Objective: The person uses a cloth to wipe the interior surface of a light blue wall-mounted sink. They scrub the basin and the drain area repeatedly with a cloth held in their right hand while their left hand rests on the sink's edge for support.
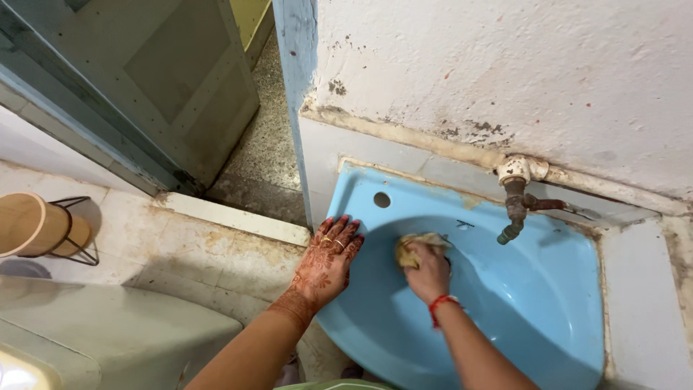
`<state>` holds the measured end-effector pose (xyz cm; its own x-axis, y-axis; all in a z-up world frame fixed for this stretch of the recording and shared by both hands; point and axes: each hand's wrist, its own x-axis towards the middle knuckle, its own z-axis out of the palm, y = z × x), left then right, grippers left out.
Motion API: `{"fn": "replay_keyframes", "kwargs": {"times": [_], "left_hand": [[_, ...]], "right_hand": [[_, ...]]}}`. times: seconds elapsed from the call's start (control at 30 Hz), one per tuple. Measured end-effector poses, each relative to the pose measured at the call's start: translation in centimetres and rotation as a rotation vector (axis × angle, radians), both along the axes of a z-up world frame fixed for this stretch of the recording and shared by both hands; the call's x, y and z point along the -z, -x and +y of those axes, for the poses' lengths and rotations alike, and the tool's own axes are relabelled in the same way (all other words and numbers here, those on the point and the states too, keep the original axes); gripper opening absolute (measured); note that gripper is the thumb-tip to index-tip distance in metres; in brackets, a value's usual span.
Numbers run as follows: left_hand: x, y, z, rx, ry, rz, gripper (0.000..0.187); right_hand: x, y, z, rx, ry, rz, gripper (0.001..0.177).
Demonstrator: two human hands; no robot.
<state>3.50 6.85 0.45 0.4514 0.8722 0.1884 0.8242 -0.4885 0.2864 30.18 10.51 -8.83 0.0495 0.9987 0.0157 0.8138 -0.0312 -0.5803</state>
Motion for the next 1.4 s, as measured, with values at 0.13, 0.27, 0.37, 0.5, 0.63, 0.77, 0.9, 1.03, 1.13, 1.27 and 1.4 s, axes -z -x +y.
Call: {"fn": "replay_keyframes", "kwargs": {"times": [0.13, 0.27, 0.37, 0.5, 0.63, 0.77, 0.9, 1.03, 1.13, 1.27, 1.4], "left_hand": [[0.3, 0.1, 0.1, -0.009, 0.012, 0.007, 0.067], [0.1, -0.1, 0.0, -0.015, 0.055, 0.03, 0.069], [-0.7, -0.1, 0.2, -0.01, 0.137, 0.065, 0.073], [-1.3, 0.0, 0.0, -0.003, 0.173, 0.061, 0.076], [-0.5, -0.1, 0.0, -0.01, 0.079, 0.021, 0.071], [0.3, 0.1, 0.0, -0.003, -0.034, -0.021, 0.069], [0.2, 0.1, 0.1, -0.003, -0.045, -0.012, 0.067], [-0.6, 0.1, 0.1, -0.009, 0.097, -0.005, 0.069], [-0.9, 0.1, 0.0, -0.011, 0.078, 0.018, 0.068], [-0.8, 0.1, 0.1, -0.004, 0.079, 0.025, 0.07], [-0.6, 0.1, 0.1, -0.005, 0.086, 0.025, 0.069]], "right_hand": [[-2.0, -4.0, 0.0, 0.112, 0.377, 0.511, 0.043], [-3.6, -6.2, 0.0, 0.504, 0.28, 0.527, 0.043], [-3.0, -5.0, 0.3, 0.37, 0.183, 0.239, 0.056], [-2.4, -1.9, 0.8, 0.201, 0.282, -0.04, 0.066], [-2.2, 0.9, -0.5, -0.056, 0.126, -0.186, 0.055], [-2.7, 1.7, -2.3, -0.339, 0.115, -0.151, 0.05], [-3.6, -1.3, -2.3, -0.027, 0.313, 0.244, 0.047], [-5.0, -8.0, -1.9, 0.323, 0.431, 0.169, 0.047], [-3.8, -10.0, -2.9, 0.156, 0.389, -0.157, 0.051], [-1.5, -8.2, -4.1, 0.055, 0.374, -0.54, 0.087], [-1.4, -5.7, -4.9, 0.041, 0.311, -0.487, 0.063]]}}
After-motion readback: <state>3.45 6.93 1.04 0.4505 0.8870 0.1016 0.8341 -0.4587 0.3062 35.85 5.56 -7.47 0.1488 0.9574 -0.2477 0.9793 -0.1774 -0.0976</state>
